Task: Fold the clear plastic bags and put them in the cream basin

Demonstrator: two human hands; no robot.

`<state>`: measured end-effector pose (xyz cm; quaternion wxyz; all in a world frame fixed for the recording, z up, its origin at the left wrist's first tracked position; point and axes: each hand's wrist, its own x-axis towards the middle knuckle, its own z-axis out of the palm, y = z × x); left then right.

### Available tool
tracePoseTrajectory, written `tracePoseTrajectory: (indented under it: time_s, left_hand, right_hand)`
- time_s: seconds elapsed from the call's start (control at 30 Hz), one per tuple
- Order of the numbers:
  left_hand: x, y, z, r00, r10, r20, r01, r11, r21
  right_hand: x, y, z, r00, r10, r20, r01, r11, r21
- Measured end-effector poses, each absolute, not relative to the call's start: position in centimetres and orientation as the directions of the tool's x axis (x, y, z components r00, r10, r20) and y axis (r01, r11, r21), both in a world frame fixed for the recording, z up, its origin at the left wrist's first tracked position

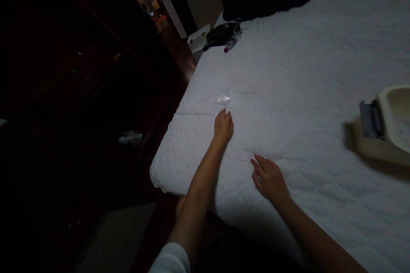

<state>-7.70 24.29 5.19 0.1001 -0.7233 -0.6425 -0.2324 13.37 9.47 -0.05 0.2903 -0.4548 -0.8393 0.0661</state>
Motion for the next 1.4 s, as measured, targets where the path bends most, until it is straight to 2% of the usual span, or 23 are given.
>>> tracePoseTrajectory:
  time_s: [0.23, 0.4, 0.73, 0.97, 1.2, 1.4]
  left_hand:
    - [-8.8, 31.3, 4.2, -0.055, 0.898, 0.437, 0.965, -0.064, 0.253]
    - [-8.4, 30.8, 2.2, -0.070, 0.900, 0.430, 0.973, -0.034, 0.228]
    - [-5.5, 20.8, 2.2, 0.040, 0.896, 0.441, 0.981, -0.118, 0.152]
    - [-3.1, 12.2, 1.8, 0.041, 0.870, 0.492, 0.921, -0.224, 0.319]
    - [-2.5, 9.7, 1.9, 0.015, 0.852, 0.524, 0.891, -0.249, 0.379]
    - [-1.8, 7.1, 1.6, 0.055, 0.795, 0.604, 0.857, -0.348, 0.380]
  right_hand:
    - [13.4, 9.5, 0.2, -0.426, 0.794, 0.433, 0.737, 0.582, -0.344]
    - [13.4, 9.5, 0.2, -0.419, 0.799, 0.431, 0.740, 0.576, -0.348]
    - [13.3, 9.7, 0.2, -0.409, 0.789, 0.459, 0.734, 0.583, -0.347]
    - [13.2, 9.9, -0.1, -0.398, 0.751, 0.527, 0.732, 0.606, -0.311]
    - [12.9, 9.8, 0.3, -0.362, 0.765, 0.533, 0.742, 0.582, -0.332]
    - [12.8, 9.7, 0.5, -0.335, 0.771, 0.541, 0.726, 0.578, -0.373]
